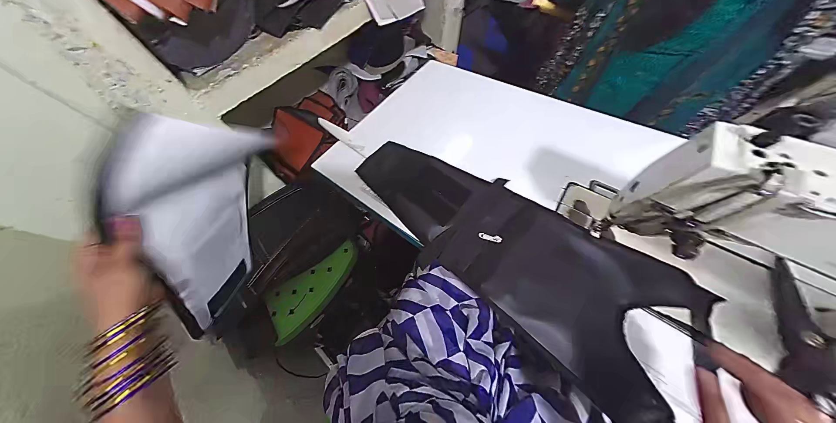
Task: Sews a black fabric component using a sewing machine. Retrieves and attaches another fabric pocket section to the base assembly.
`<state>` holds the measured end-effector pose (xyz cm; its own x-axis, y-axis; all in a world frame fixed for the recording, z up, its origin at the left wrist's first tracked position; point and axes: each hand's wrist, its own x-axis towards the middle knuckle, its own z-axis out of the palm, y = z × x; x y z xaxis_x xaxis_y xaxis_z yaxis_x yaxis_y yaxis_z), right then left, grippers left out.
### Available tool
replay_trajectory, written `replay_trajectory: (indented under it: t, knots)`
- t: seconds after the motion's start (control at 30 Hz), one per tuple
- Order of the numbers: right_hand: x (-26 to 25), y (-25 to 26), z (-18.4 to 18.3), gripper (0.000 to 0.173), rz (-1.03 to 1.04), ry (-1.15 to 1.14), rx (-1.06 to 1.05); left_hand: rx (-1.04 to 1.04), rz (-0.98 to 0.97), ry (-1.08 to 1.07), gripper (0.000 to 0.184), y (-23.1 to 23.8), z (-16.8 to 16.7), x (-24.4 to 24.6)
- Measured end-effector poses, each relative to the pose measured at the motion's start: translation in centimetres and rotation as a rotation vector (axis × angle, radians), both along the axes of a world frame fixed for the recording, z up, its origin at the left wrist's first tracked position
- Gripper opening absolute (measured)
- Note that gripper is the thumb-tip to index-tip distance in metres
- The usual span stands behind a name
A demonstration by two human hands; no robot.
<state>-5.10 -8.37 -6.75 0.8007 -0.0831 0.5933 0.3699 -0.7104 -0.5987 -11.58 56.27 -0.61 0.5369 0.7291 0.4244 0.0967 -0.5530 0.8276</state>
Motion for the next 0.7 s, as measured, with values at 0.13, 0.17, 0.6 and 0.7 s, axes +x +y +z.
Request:
replay_trajectory:
  t: [0.13, 0.17, 0.6, 0.7]
  knots:
    - [0.4, 12.9, -0.5, 0.076, 0.561, 0.298, 0.415, -0.466, -0.376, -0.371, 0.025, -10.1, 5.9, -1.9]
    - [0.4, 14.9, -0.8, 0.106, 0.721, 0.37, 0.585, -0.533, -0.493, -0.381, 0.035, -13.7, 5.9, -1.2]
    - [-7.3, -5.3, -1.0, 0.032, -0.101, 0.216, 1.206, 0.364, -0.967, -0.028, 0.071, -33.7, -5.4, 13.2]
    - [-7.4, -3.5, 0.0, 0.033, -0.104, 0.027, 1.362, 0.608, -1.35, 0.359, 0.064, -39.1, -8.9, 14.7]
